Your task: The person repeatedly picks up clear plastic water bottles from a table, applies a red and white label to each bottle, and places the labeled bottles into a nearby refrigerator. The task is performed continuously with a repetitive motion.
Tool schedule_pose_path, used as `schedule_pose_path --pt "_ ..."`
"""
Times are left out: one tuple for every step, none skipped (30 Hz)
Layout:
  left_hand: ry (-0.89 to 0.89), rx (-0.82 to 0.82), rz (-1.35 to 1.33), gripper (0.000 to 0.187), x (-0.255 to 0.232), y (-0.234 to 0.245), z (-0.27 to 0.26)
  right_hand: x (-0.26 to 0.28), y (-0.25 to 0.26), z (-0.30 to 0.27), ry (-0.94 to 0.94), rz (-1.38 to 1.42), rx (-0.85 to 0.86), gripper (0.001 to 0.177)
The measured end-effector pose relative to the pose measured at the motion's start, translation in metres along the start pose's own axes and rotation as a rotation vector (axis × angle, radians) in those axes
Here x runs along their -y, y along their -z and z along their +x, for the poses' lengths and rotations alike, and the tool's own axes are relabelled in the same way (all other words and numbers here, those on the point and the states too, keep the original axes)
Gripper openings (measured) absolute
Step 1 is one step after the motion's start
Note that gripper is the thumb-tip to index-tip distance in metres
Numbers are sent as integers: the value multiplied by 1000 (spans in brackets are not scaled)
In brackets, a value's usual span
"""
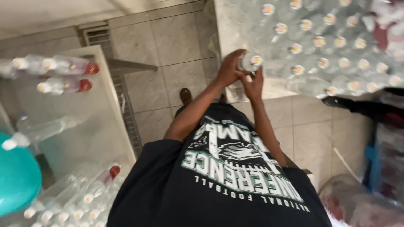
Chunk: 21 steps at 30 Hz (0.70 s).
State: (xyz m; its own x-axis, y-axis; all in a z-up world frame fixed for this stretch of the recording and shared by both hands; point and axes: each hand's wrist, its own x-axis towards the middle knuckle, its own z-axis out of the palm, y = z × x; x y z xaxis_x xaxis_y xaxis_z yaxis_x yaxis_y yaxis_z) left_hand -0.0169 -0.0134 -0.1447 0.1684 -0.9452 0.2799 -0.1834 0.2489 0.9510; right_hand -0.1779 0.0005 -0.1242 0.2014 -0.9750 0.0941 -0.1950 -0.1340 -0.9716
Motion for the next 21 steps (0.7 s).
schedule_pose_path --pt "10 -33 36 101 9 -10 -6 -22 12 -6 4 29 40 81" --pt "130 -51 -104 109 19 -17 -14 -44 19 -13 -71 188 25 96" --pt "242 -107 -243 119 31 -15 -21 -67 20 -12 -151 345 46 115" --pt "245 -177 -203 119 14 14 -33 -16 18 -30 -151 373 122 115" --pt "231 -144 -20 106 -3 33 -42 27 17 -33 -82 284 161 99" --pt "228 -108 164 94 -19 46 -47 65 20 -24 -7 200 197 84" --pt "237 -134 182 94 -37 74 -63 81 13 -30 -6 214 226 84" --pt "83 -354 254 84 -55 100 -78 96 8 -35 1 177 236 79" --pt "-77 -549 308 78 -74 116 -92 113 11 -46 5 126 220 74" --pt "-73 -550 311 78 -96 152 -116 112 7 -50 1 129 223 74" --pt "43 -604 282 65 -116 186 -136 112 4 -55 -3 149 244 76" --pt "160 -656 253 52 -136 222 -155 112 1 -60 -7 170 264 78" --pt "159 -647 251 52 -159 252 -167 113 1 -64 -9 170 255 78" --pt "278 -895 248 37 -183 282 -178 115 0 -69 -23 157 267 76" --pt "398 -1151 243 30 -206 312 -191 116 0 -71 -35 144 288 74" --pt "398 -1151 243 30 -164 350 -234 118 -2 -71 -35 144 288 74" --pt "481 -1394 554 57 -125 386 -270 120 -3 -73 -44 131 270 72" --pt "556 -1620 883 91 -85 419 -294 122 -3 -74 -54 118 253 71" --pt "556 -1602 866 91 -81 452 -313 115 -5 -75 -53 104 232 71" --pt "522 -1642 941 86 -75 484 -330 106 -6 -75 -38 100 229 70" --pt "491 -1642 991 81 -54 509 -332 100 8 -83 -32 71 188 69"
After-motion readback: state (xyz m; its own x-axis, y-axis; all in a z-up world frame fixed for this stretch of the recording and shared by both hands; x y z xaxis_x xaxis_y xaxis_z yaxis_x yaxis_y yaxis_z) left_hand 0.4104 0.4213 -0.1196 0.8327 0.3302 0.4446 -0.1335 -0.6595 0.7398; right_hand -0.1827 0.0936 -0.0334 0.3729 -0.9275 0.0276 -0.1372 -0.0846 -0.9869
